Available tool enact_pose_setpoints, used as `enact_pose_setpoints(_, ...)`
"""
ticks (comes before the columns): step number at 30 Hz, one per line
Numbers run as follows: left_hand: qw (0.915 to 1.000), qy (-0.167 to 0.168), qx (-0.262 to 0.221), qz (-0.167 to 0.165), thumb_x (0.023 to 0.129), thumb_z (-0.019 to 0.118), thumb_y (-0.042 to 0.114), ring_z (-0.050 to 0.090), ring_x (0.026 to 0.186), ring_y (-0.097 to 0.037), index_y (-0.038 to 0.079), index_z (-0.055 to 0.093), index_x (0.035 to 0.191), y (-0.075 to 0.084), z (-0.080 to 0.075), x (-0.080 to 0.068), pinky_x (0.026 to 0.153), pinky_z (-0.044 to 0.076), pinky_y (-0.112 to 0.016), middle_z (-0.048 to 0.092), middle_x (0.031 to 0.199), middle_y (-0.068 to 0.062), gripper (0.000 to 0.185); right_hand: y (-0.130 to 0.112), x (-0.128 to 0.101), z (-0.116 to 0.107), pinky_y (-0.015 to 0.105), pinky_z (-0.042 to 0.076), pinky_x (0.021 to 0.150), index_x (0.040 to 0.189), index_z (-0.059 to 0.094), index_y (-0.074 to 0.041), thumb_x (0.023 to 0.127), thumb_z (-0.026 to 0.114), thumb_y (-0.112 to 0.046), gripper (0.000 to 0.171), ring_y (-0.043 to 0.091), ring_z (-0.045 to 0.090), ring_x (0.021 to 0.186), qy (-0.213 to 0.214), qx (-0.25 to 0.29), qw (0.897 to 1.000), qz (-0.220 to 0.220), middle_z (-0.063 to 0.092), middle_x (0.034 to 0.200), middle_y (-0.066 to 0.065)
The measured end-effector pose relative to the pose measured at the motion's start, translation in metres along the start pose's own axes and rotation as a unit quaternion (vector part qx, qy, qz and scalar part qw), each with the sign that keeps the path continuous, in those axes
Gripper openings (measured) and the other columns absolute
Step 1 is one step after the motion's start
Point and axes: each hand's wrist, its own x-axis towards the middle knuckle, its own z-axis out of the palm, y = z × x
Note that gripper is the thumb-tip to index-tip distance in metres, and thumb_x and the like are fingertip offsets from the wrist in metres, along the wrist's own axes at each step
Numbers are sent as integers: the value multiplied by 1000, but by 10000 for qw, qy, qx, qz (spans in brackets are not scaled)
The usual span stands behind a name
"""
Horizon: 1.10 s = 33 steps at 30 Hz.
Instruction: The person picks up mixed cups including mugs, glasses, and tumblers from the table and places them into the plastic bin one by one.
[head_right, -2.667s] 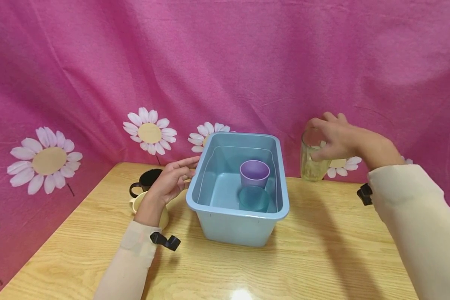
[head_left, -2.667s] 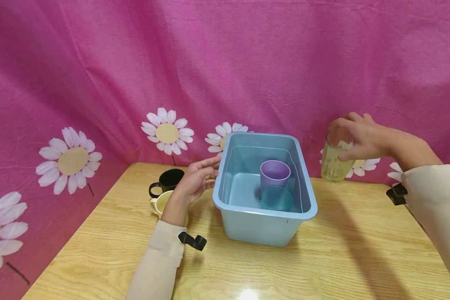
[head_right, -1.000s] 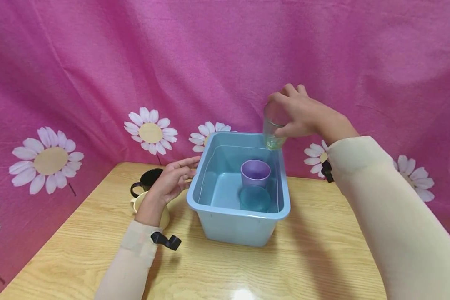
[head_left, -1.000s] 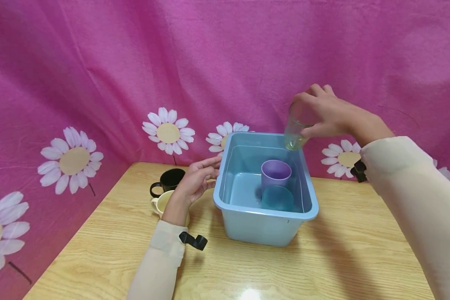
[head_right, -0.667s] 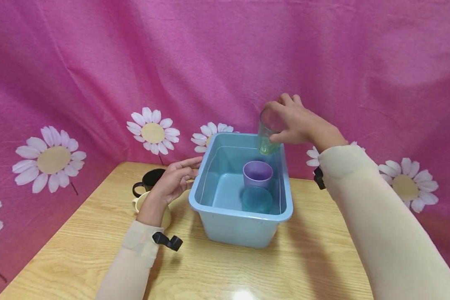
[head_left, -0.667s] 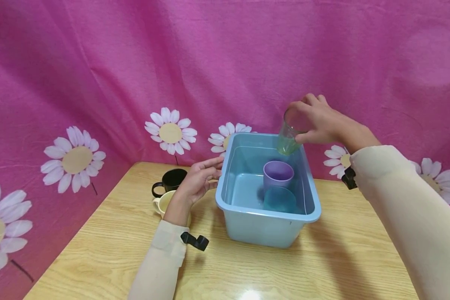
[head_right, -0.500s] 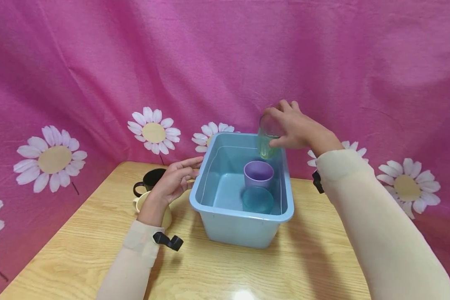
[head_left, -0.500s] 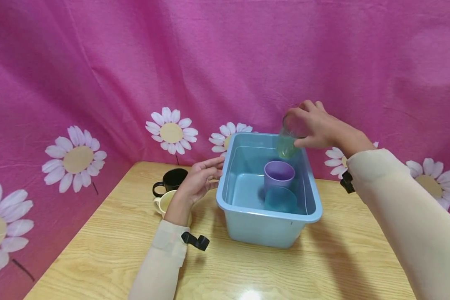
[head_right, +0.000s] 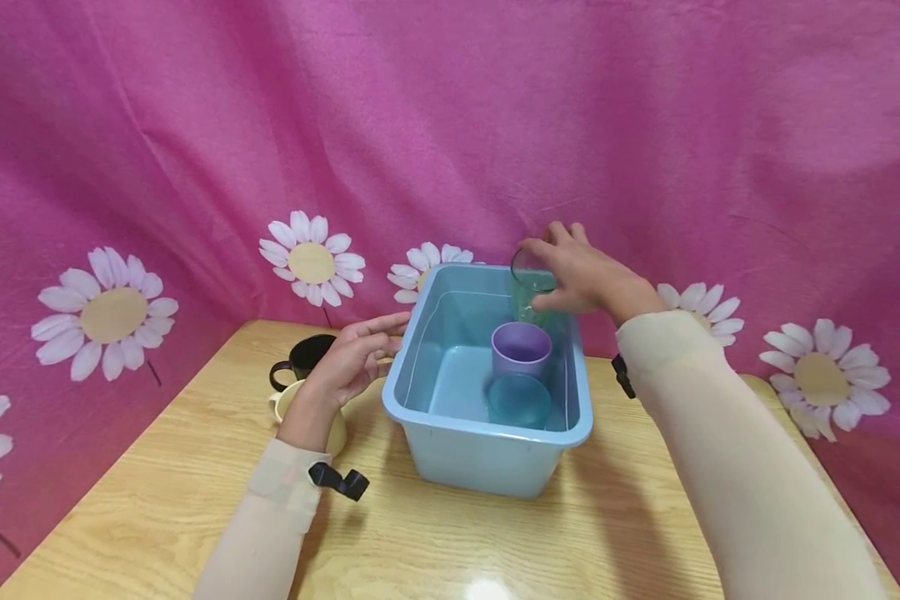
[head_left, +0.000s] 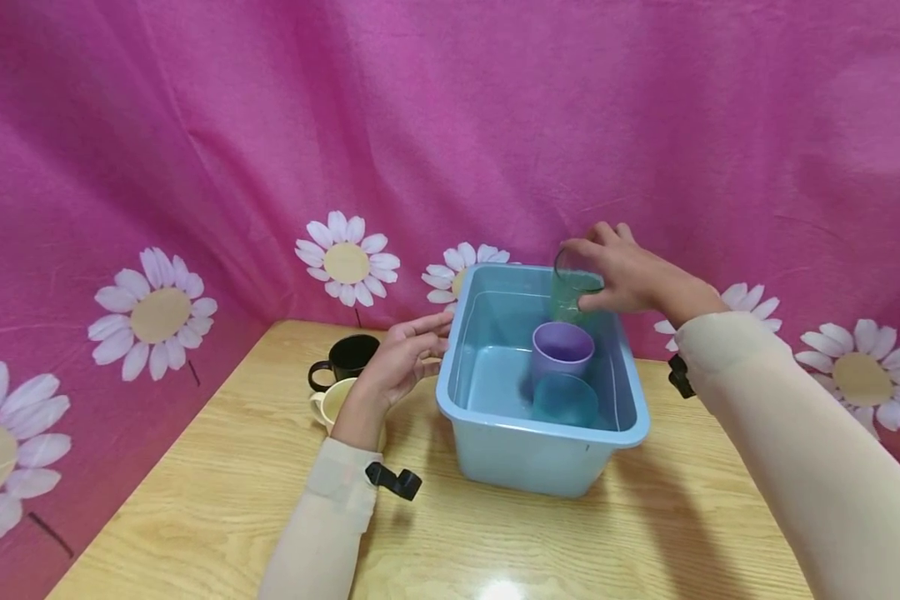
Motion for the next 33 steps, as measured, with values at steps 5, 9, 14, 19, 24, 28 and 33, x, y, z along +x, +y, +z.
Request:
enact_pose_setpoints(5,10000,35,60,0,95,55,-1,66,86,-15,2,54,147,0,0,0,77,58,-29,58,140,-21,52,0,3,5,54,49,84,153,45,-12,82,80,-26,81,38,37,117,-62,49,10000,11,43,135,22)
enact_pose_setpoints(9,10000,46,88,3,95,54,-1,65,87,-15,2,55,147,0,0,1,80,58,-31,58,141,-21,52,2,6,10,54,48,83,152,48,-14,84,78,-25,75,38,38,114,-65,120,9999,-67,44,133,23)
enact_pose_setpoints(14,10000,49,61,8,94,55,-1,66,86,-15,2,55,146,-1,0,0,78,58,-30,58,140,-21,52,5,9,20,57,48,87,151,50,-15,85,78,-24,72,38,37,117,-150,193,9997,-21,44,133,23)
enact_pose_setpoints(19,10000,44,56,18,95,55,0,66,89,-16,3,56,146,0,0,-1,78,58,-29,60,140,-20,51,6,10,30,58,49,89,154,45,-16,86,78,-26,77,38,36,118,-230,242,9994,106,43,135,23)
enact_pose_setpoints(24,10000,45,83,11,94,56,1,66,90,-17,4,57,145,-1,-2,-1,80,58,-31,61,139,-18,51,6,13,38,57,48,88,156,45,-19,87,77,-28,76,38,37,117,-289,215,9993,128,42,136,24)
enact_pose_setpoints(28,9999,24,129,19,94,57,2,66,93,-18,5,58,145,-1,-2,0,85,56,-36,61,139,-17,51,8,15,46,57,47,87,154,48,-19,86,75,-28,73,40,38,116,-276,156,9995,65,43,134,26)
enact_pose_setpoints(33,9999,11,156,25,95,56,2,66,94,-19,6,57,146,-1,-3,0,86,56,-36,60,141,-18,51,8,17,53,59,48,88,154,48,-20,86,74,-28,73,41,37,119,-441,163,9988,96,43,135,26)
